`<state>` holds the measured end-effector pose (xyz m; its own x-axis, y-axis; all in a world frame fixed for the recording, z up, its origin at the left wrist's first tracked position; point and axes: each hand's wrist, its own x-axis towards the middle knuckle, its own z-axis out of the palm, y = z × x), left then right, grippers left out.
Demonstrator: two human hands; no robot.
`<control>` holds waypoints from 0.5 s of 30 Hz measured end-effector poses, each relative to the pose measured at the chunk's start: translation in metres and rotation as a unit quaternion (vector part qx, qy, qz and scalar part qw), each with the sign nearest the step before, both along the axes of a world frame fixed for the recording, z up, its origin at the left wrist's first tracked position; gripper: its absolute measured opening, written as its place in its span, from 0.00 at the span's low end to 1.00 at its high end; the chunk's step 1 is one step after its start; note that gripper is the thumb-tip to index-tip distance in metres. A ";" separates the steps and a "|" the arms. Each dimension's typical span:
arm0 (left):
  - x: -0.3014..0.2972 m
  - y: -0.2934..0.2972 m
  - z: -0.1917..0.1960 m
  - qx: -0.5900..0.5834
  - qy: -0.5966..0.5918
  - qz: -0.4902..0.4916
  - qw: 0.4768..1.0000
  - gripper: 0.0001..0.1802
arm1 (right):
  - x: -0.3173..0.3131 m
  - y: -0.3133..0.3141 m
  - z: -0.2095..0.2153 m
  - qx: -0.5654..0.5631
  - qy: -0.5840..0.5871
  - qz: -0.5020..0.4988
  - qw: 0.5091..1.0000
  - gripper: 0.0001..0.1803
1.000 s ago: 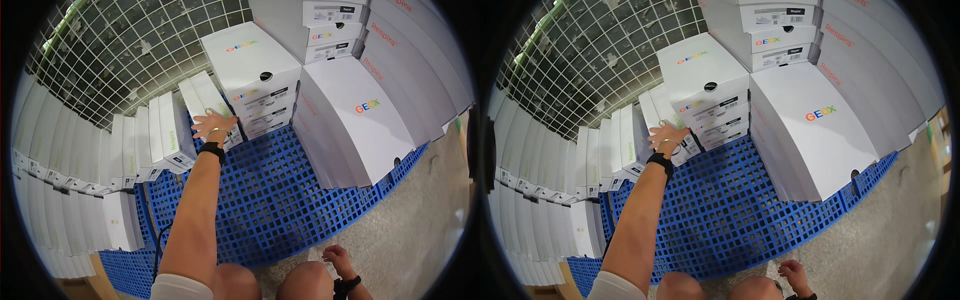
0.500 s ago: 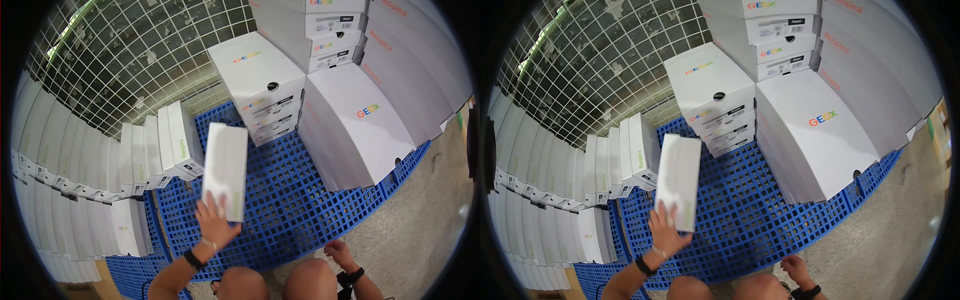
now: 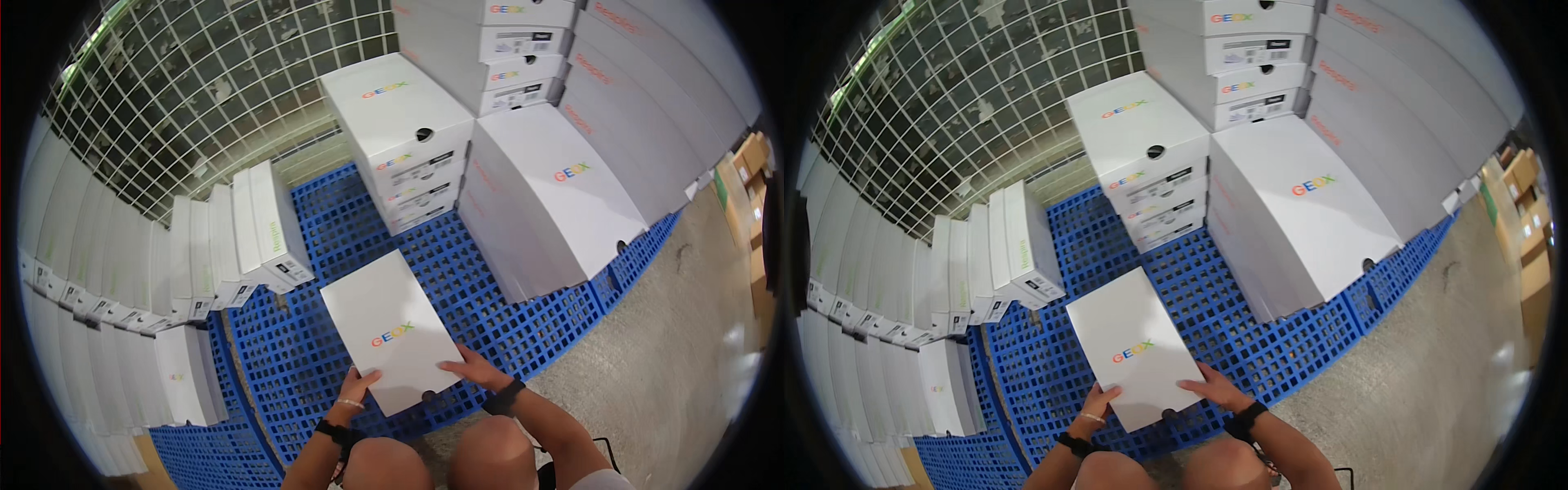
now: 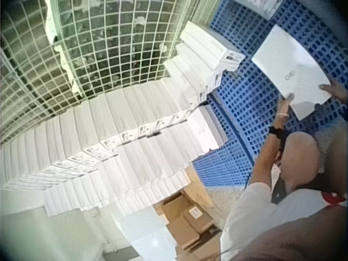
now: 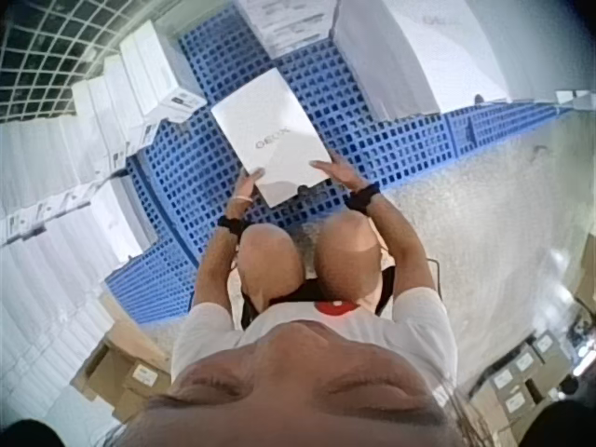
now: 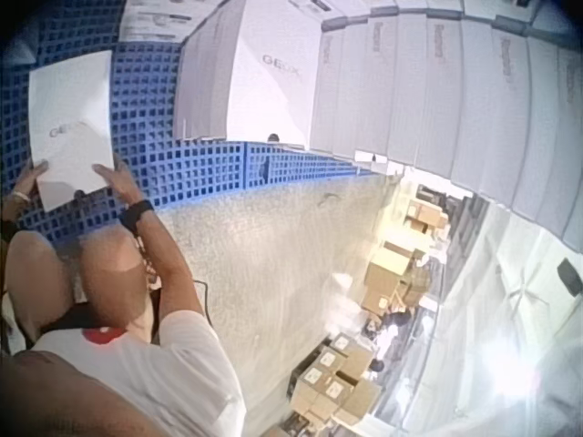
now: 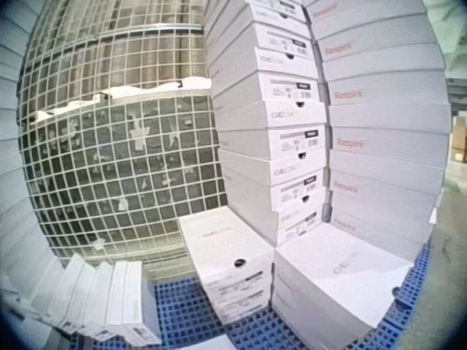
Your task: Stacking several branded shoe boxes into a tall vertical pile on a workstation table.
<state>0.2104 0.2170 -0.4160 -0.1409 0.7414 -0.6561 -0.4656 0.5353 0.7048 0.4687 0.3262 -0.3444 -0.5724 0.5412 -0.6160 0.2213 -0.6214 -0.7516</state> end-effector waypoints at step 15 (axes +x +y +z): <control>0.062 0.107 0.291 0.426 -0.032 -0.111 0.897 0.43 | 0.110 0.014 0.190 0.479 -0.090 -0.270 0.831 0.34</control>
